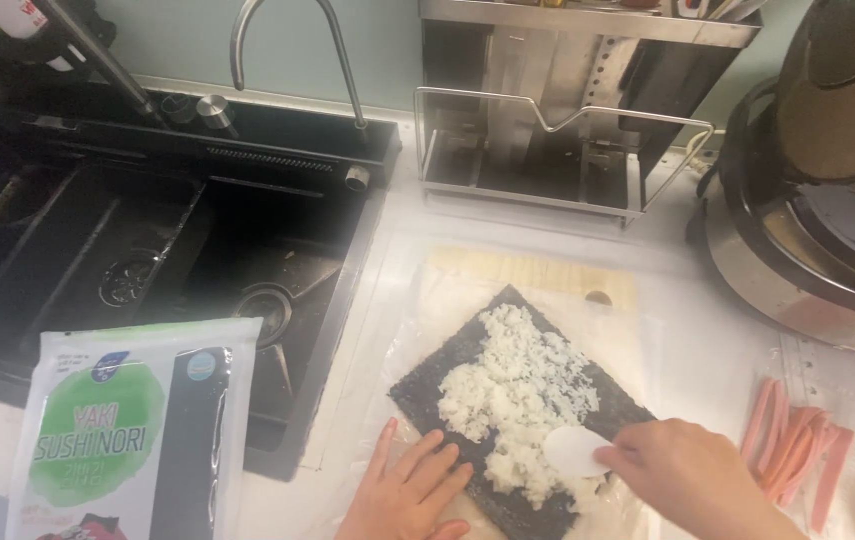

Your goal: The person prepares a base for sushi by laying out a seaweed sheet and spreading a thin, even layer of cooked rice over it using a rice paddle.

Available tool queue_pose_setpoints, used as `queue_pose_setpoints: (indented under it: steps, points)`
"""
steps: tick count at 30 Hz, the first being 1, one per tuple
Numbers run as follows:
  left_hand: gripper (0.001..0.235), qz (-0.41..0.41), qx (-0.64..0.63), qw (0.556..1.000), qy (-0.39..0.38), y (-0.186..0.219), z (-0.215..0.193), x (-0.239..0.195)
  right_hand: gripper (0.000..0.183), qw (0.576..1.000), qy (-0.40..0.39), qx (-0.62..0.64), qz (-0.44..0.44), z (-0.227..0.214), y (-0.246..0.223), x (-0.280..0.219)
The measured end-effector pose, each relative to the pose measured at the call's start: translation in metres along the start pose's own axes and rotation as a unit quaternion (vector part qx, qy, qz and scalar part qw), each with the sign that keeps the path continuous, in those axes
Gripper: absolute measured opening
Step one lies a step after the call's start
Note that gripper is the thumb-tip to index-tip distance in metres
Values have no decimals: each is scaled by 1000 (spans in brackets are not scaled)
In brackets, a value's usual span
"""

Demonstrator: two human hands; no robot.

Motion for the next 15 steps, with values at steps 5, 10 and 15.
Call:
queue_pose_setpoints:
  steps: [5,10,15]
  points:
    - [62,-2,9,1000,6,1,3,-1,42,996,4,30,79,-19,31,-6]
    - [54,-21,36,999,27,10,0,1,38,997,-10,68,29,-36,-16,-27]
    - [67,-50,106,992,40,2,12,-2,37,999,33,30,2,-24,7,12]
Point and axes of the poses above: each hand's wrist, its own x-axis towards the middle knuckle, its own z-axis out of the palm, y = z × x, the point moved 5 cm from there along x, towards the middle knuckle, and after that the axes turned 11 degrees about -y, right-handed, at the moved point
